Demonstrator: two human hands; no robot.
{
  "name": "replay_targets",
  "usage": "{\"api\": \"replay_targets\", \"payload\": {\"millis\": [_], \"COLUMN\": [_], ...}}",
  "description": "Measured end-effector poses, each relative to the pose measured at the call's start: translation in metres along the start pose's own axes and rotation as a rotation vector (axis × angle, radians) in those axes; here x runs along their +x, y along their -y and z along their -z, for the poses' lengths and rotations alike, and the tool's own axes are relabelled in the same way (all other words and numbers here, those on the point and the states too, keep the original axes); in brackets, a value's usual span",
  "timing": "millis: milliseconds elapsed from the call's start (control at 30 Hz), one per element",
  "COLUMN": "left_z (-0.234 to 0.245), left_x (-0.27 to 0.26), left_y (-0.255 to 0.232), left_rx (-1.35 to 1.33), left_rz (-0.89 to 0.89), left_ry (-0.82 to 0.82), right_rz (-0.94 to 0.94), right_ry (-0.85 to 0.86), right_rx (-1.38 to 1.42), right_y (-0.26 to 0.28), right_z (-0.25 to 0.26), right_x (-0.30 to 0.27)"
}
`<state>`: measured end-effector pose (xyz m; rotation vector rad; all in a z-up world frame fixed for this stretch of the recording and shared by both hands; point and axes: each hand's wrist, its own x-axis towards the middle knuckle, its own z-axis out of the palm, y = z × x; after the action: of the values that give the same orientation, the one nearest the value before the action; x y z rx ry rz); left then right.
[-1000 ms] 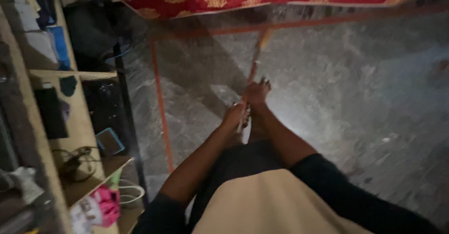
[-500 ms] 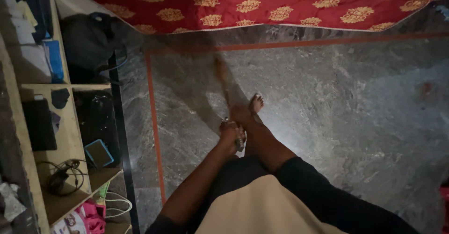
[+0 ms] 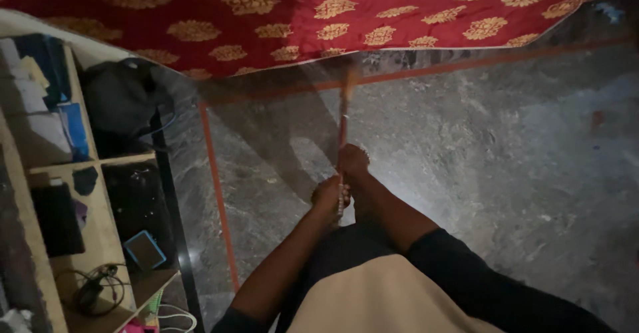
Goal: The person sweeps the floor using a broom, pushing debris across the marble surface.
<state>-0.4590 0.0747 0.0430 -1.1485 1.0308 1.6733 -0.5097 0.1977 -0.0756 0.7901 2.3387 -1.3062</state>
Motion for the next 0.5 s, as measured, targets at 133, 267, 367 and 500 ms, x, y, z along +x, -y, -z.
{"api": "replay_targets", "payload": {"millis": [133, 267, 367, 500], "left_z": [-0.006, -0.009, -0.014, -0.014], "left_x": [-0.014, -0.006, 0.009, 0.044], "left_y": [-0.007, -0.005, -0.007, 0.006], "left_rx": [-0.137, -0.286, -0.193, -0.233], "left_rz": [-0.173, -0.208, -0.098, 0.005], "left_ry": [0.106, 0.110, -0.051, 0.085], "right_rz": [0.538, 1.117, 0.161, 0.509], "right_ry": [0.353, 0.163, 0.419, 0.208], "right_rx": [-0.750, -0.718, -0.149, -0.597], "right_y": [0.031, 0.033, 0.030, 0.001], "right_z": [-0.017, -0.027, -0.021, 0.019], "right_x": [0.026, 0.032, 0.030, 0.026]}}
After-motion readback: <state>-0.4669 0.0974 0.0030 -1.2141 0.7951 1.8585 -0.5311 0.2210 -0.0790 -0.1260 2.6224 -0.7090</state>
